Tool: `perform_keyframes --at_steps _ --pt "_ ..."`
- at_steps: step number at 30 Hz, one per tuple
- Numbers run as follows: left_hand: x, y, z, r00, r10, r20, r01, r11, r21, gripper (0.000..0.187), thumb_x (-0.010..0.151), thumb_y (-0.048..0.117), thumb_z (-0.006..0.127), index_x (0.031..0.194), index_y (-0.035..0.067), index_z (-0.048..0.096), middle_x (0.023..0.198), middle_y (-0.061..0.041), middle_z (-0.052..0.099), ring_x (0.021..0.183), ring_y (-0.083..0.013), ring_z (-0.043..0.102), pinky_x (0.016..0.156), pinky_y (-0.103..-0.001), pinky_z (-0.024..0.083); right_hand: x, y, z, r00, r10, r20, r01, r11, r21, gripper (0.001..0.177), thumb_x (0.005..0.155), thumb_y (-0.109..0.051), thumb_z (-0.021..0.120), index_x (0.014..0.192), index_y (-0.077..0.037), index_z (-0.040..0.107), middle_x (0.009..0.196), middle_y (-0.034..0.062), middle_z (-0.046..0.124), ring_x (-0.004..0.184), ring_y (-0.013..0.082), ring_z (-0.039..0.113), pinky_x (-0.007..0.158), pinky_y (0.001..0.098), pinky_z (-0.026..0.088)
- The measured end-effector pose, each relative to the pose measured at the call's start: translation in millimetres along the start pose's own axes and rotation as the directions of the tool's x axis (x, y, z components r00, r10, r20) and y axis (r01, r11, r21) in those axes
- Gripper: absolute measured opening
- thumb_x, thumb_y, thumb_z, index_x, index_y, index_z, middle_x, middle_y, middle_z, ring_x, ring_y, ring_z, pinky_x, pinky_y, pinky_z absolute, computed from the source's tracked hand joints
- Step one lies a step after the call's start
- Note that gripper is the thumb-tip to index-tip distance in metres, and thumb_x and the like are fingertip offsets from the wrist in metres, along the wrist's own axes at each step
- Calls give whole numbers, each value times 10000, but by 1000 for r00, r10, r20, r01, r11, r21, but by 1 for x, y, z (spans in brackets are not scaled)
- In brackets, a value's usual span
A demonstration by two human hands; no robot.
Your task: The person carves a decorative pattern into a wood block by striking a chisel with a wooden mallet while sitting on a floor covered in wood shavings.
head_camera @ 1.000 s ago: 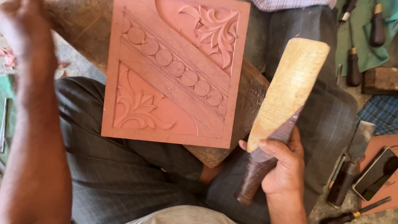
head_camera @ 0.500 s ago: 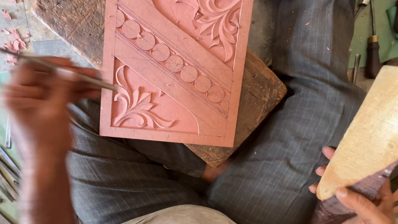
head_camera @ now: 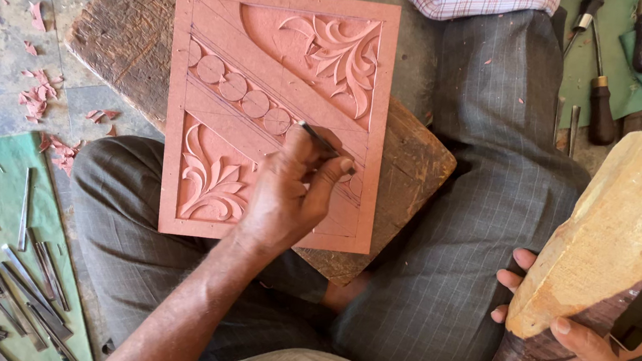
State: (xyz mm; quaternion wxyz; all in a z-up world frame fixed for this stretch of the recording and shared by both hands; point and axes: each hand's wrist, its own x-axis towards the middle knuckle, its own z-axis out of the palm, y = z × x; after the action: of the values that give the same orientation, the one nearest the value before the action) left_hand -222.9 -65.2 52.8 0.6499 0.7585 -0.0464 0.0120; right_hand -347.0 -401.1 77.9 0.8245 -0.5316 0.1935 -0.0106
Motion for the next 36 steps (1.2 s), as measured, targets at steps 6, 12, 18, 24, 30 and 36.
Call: perform_keyframes --at_steps 6,12,18,24,30,36 --pt "-4 7 6 997 70 -18 -65 978 200 151 1025 58 656 1125 17 552 910 -148 758 829 -250 784 664 -329 593 2 2 -2 1000 -11 28 10 999 33 847 837 -74 659 1588 130 325 1338 419 564 1147 528 645 742 532 611" --pt "-4 8 7 999 52 -4 -51 982 180 147 1020 62 651 1120 24 549 889 -149 749 806 -276 792 653 -348 598 4 -13 27 1000 -18 -24 12 968 -252 788 783 -36 653 1517 128 419 1277 372 614 1044 431 676 766 462 622" --pt "-2 -2 13 985 148 92 -173 901 397 133 1017 110 649 1070 46 544 896 -158 745 782 -367 743 620 -451 582 16 -49 82 816 -358 454 541 196 -818 673 711 -152 847 1281 81 576 1075 231 686 932 273 701 776 381 607" --pt "-2 -7 16 975 147 168 -212 841 497 207 976 80 603 1167 41 530 846 -185 714 706 -406 699 598 -504 557 44 -57 140 499 -514 697 696 -241 -676 710 871 -212 877 1467 -40 530 1268 185 604 1104 299 650 878 387 614" --pt "2 -6 20 975 71 211 -176 829 531 267 971 50 568 1229 27 504 741 -168 693 608 -364 693 545 -484 559 66 -58 139 420 -380 824 625 -538 -566 698 823 -212 924 1436 -176 592 1229 163 662 955 269 664 747 384 620" --pt "4 -3 21 965 22 262 -176 795 581 313 949 -7 551 1255 51 518 737 -169 694 605 -345 708 517 -462 571 60 -41 124 464 -476 747 657 -381 -651 735 926 -195 911 1547 -179 519 1312 138 657 1077 247 670 851 364 627"
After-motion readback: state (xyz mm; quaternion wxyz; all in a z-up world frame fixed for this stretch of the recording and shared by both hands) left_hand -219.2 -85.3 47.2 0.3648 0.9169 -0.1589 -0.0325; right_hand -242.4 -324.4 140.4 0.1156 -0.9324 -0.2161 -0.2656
